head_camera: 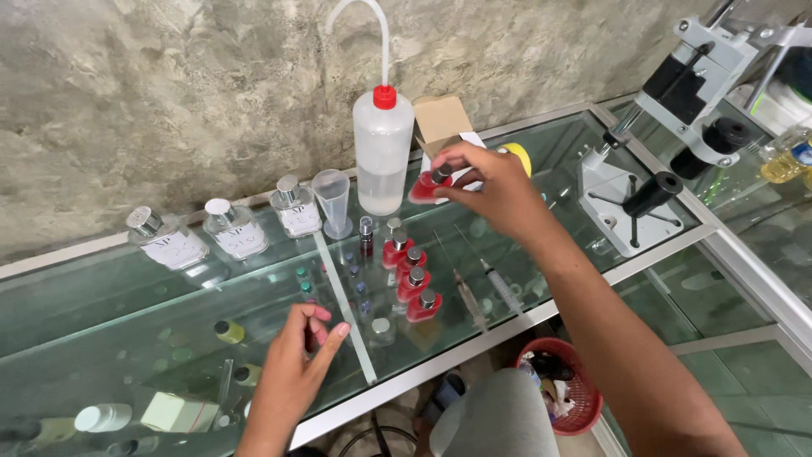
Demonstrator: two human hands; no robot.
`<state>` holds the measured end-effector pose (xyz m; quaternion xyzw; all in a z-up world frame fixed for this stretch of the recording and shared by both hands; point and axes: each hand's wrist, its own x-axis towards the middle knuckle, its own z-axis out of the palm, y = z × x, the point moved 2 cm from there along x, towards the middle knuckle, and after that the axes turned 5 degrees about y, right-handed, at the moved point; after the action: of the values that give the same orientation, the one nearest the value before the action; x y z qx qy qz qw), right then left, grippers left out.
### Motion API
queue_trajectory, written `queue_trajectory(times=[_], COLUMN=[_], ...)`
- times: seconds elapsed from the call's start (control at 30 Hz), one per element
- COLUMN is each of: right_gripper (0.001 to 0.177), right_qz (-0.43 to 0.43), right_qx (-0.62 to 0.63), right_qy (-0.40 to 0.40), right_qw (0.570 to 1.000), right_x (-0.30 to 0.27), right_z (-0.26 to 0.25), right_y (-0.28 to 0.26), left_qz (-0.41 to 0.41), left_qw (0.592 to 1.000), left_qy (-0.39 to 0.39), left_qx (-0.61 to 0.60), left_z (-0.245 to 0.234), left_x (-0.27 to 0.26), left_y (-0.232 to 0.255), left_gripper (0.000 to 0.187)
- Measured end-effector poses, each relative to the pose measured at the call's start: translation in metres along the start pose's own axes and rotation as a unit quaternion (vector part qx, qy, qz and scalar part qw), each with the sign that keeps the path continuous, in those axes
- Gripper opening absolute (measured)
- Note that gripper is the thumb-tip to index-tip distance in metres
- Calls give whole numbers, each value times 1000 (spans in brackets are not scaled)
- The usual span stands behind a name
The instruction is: The person uses a syringe to transfer liquid from a measuring cup into small glass bottles. They then use a squeeze bottle to add more liquid, cap the bottles, and place them into a cardboard box.
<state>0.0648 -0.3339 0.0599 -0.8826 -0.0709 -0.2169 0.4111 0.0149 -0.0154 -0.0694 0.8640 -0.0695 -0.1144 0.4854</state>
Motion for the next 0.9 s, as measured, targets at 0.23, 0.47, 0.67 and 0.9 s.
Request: queue_trajectory(times=[0.23,0.47,0.67,0.9], right_gripper=[33,36,37,57], right_qz=[-46,-44,-39,-7], right_qx=[-14,9,7,18], right_qy=[-140,-192,-217,-235], right_qw=[989,980,975,972], right_x=[5,-1,-1,-6], right_z=[43,58,64,47], right_y=[31,37,41,38], left_qz=[30,12,32,27], left_qw=[998,999,998,999], left_qy=[49,37,44,36], left_qx=[-30,-22,-33,-27], left_z=[-1,-1,-1,1], left_x=[-2,-2,-3,-1], left_y=[-6,-3,-6,-9], left_gripper=[25,24,22,22])
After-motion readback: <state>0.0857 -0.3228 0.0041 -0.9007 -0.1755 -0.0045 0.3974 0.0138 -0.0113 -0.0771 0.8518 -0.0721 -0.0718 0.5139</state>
